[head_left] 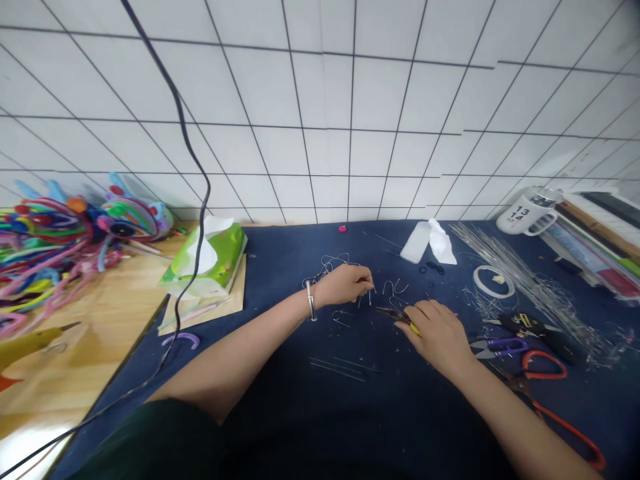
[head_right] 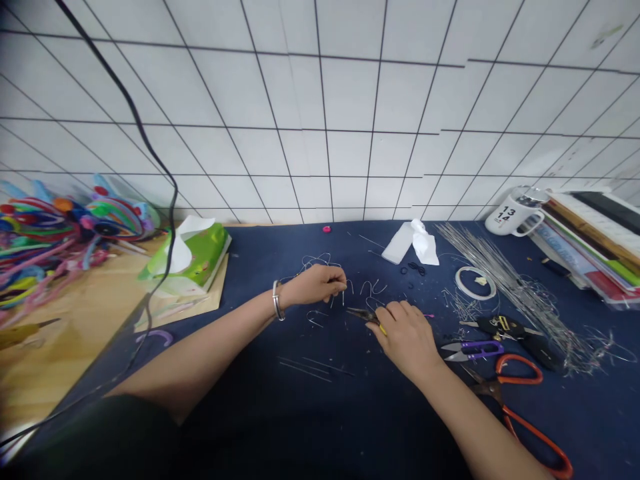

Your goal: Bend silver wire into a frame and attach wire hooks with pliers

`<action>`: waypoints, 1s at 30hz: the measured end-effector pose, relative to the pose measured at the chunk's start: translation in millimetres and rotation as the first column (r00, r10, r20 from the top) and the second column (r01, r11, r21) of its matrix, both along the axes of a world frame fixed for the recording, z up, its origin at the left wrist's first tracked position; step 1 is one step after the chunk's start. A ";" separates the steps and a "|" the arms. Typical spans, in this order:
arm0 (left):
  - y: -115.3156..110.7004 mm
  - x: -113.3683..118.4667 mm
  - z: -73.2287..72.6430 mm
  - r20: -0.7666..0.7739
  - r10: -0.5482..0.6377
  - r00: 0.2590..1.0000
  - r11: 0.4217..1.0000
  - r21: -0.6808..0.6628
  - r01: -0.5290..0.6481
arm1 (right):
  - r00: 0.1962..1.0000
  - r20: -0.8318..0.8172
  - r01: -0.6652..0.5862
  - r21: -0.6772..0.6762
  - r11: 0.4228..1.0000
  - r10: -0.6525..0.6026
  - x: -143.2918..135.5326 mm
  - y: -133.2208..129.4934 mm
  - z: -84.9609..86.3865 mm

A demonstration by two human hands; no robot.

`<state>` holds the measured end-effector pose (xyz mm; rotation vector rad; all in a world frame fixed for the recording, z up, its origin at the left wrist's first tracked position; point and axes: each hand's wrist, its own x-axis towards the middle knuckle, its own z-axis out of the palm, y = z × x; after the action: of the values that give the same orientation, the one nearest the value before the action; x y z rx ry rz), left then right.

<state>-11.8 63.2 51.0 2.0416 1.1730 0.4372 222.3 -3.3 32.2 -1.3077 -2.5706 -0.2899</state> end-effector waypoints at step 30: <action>-7.1 11.4 -17.0 0.256 -0.008 0.967 0.865 -0.483 0.135 | 0.978 0.164 -0.161 0.209 0.965 0.128 -2.2 -7.9 0.1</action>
<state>-0.5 56.2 34.0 1.5264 0.9341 0.2998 220.1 -11.2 32.3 -1.0496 -2.6456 -0.6480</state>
